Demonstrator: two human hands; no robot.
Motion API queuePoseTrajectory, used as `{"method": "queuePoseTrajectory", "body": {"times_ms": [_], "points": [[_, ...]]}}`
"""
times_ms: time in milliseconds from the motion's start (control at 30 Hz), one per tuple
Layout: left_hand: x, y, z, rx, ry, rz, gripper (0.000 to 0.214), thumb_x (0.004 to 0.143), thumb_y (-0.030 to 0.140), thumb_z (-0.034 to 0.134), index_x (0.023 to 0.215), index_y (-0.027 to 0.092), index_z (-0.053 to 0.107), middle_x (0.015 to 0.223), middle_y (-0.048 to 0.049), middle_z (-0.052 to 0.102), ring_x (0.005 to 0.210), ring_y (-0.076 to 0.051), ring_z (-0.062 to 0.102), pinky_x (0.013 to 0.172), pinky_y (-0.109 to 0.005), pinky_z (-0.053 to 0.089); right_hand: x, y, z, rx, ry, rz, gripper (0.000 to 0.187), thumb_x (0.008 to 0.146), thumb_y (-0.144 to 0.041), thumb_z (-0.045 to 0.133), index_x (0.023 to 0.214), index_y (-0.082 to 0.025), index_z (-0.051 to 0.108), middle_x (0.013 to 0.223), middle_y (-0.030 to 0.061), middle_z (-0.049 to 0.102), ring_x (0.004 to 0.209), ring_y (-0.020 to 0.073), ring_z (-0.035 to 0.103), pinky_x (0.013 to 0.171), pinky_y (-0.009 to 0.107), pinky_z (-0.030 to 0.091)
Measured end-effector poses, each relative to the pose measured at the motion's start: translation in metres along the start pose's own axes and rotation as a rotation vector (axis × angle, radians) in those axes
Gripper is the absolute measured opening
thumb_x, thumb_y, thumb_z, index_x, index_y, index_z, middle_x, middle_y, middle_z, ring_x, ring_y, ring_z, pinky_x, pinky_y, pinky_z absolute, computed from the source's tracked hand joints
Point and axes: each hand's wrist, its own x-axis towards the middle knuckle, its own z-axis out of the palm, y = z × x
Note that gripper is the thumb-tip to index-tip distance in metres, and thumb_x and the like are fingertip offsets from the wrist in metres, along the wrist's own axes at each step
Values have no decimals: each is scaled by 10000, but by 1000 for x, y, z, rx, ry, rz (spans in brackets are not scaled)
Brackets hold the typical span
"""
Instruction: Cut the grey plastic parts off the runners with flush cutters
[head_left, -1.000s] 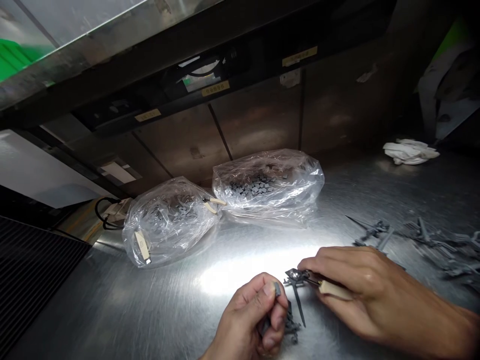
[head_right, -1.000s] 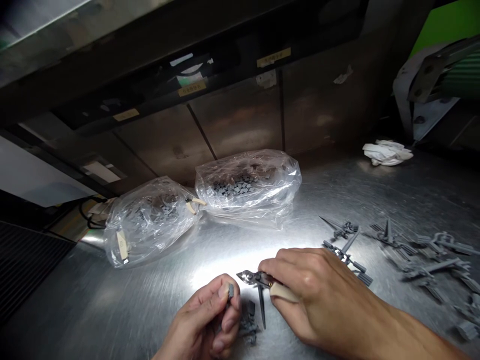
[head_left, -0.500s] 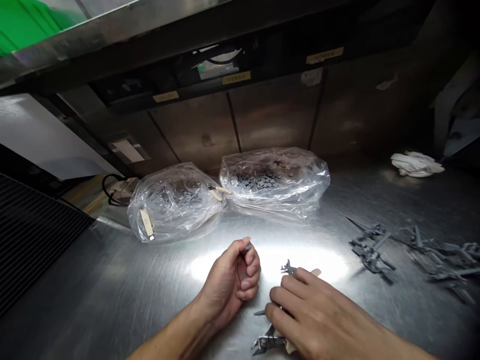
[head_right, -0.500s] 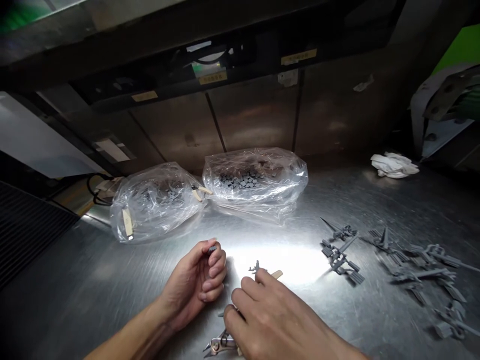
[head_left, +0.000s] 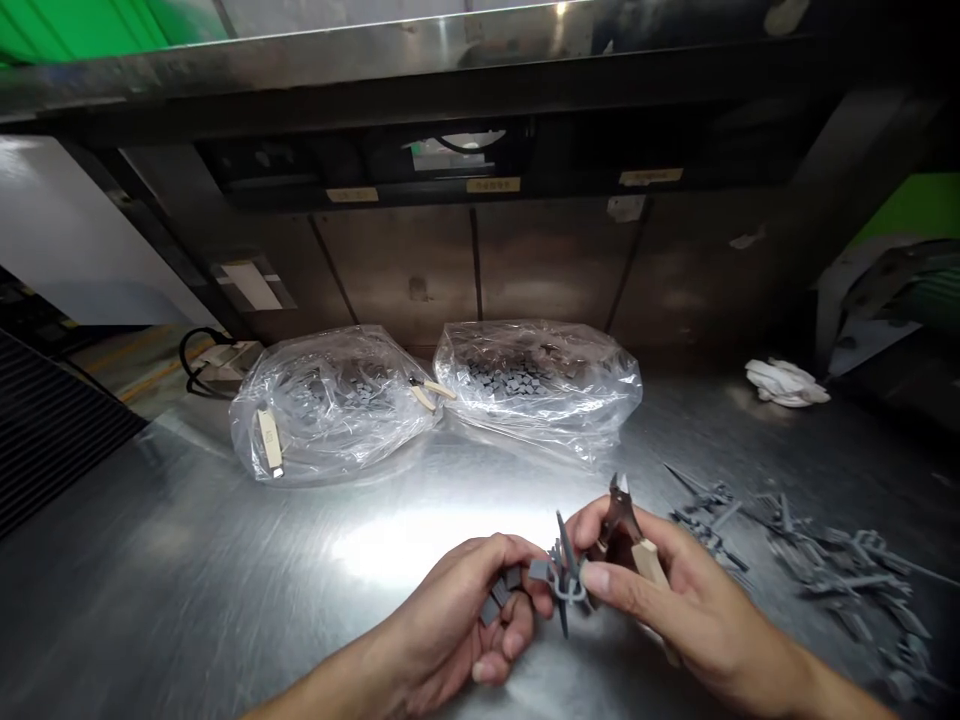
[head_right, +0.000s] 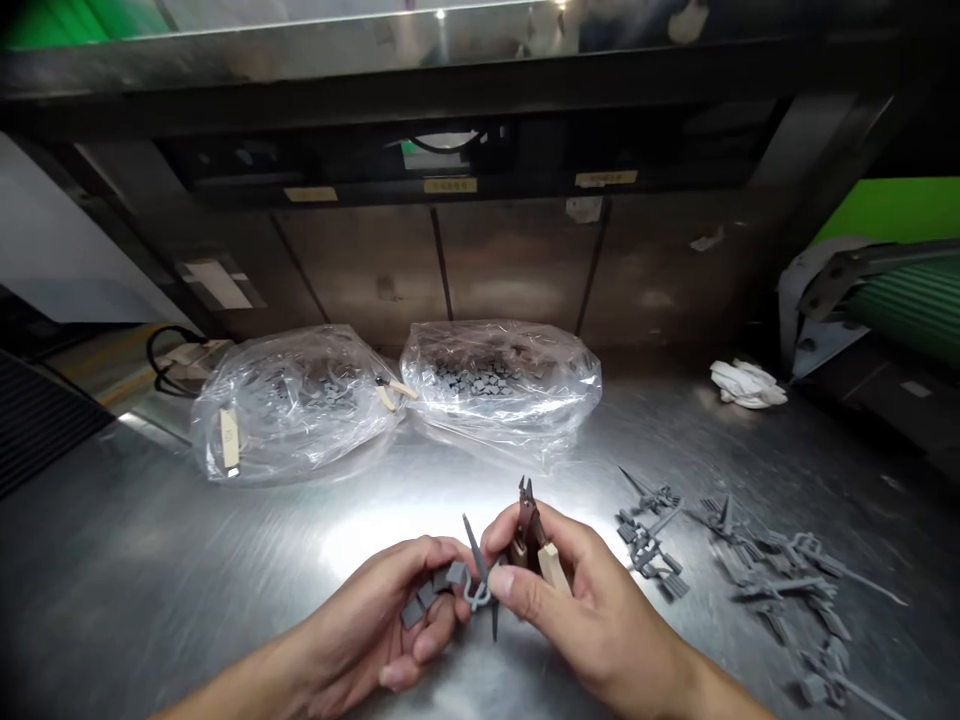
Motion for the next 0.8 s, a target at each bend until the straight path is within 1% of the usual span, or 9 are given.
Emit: {"method": "queuePoseTrajectory", "body": {"times_ms": [67, 133, 233, 367, 467, 567, 600, 700, 800], "points": [[-1, 0, 1, 16, -31, 9, 340, 891, 480, 641, 904, 144, 695, 744, -36, 642, 425, -51, 439, 297, -123, 257, 0, 0, 1, 81, -67, 52, 217, 977, -461, 635, 1023, -251, 604, 945, 6, 625, 896, 165, 614, 819, 286, 498], [-4, 3, 0, 40, -60, 21, 369, 848, 512, 717, 873, 145, 681, 721, -24, 629, 422, -38, 409, 304, -118, 228, -1, 1, 1, 113, -99, 81, 237, 974, -470, 633, 1024, -242, 589, 936, 13, 630, 895, 175, 617, 815, 301, 495], [-8, 8, -1, 57, -112, 14, 320, 810, 433, 791, 815, 135, 676, 712, -22, 631, 418, -23, 357, 313, -127, 189, -1, 3, -2, 28, -71, 74, 256, 976, -477, 614, 1034, -230, 583, 912, 19, 608, 850, 178, 583, 758, 310, 489], [-10, 10, -2, 31, -161, -11, 210, 820, 295, 811, 925, 131, 732, 776, -39, 675, 429, -14, 337, 334, -131, 190, 2, 5, -8, -127, 2, 24, 234, 980, -453, 595, 1021, -223, 593, 909, 21, 599, 818, 178, 572, 744, 318, 502], [-8, 9, -1, 4, -122, 21, 176, 823, 227, 815, 955, 123, 761, 850, -67, 710, 441, -2, 347, 359, -127, 218, 3, 6, -14, -265, 96, -22, 205, 988, -420, 589, 1064, -230, 601, 991, 42, 647, 929, 205, 622, 819, 335, 522], [-5, 7, -1, -48, -38, 89, 150, 834, 192, 810, 959, 113, 782, 879, -76, 726, 445, 16, 347, 389, -117, 246, 0, 4, -20, -534, 188, -126, 134, 1007, -330, 567, 1111, -256, 608, 1023, 29, 670, 963, 194, 644, 841, 315, 515], [-4, 7, -1, -69, -6, 109, 155, 831, 181, 813, 967, 113, 786, 886, -80, 733, 444, 19, 350, 393, -114, 250, -1, 2, -21, -614, 181, -164, 112, 1006, -303, 565, 1099, -263, 613, 1006, 18, 674, 934, 183, 651, 821, 302, 516], [-1, 7, -3, -139, 70, 143, 192, 794, 143, 839, 976, 111, 791, 908, -96, 755, 445, 19, 374, 389, -109, 255, -7, -4, -23, -748, 81, -208, 78, 996, -268, 566, 1048, -279, 624, 957, -4, 699, 851, 164, 677, 742, 267, 532], [0, 7, -3, -213, 102, 167, 204, 753, 113, 863, 941, 111, 786, 897, -97, 761, 449, 11, 399, 386, -109, 273, -17, -3, -20, -859, 0, -202, 180, 944, -253, 609, 1115, -301, 635, 1022, 3, 743, 904, 188, 722, 740, 256, 568]]}}
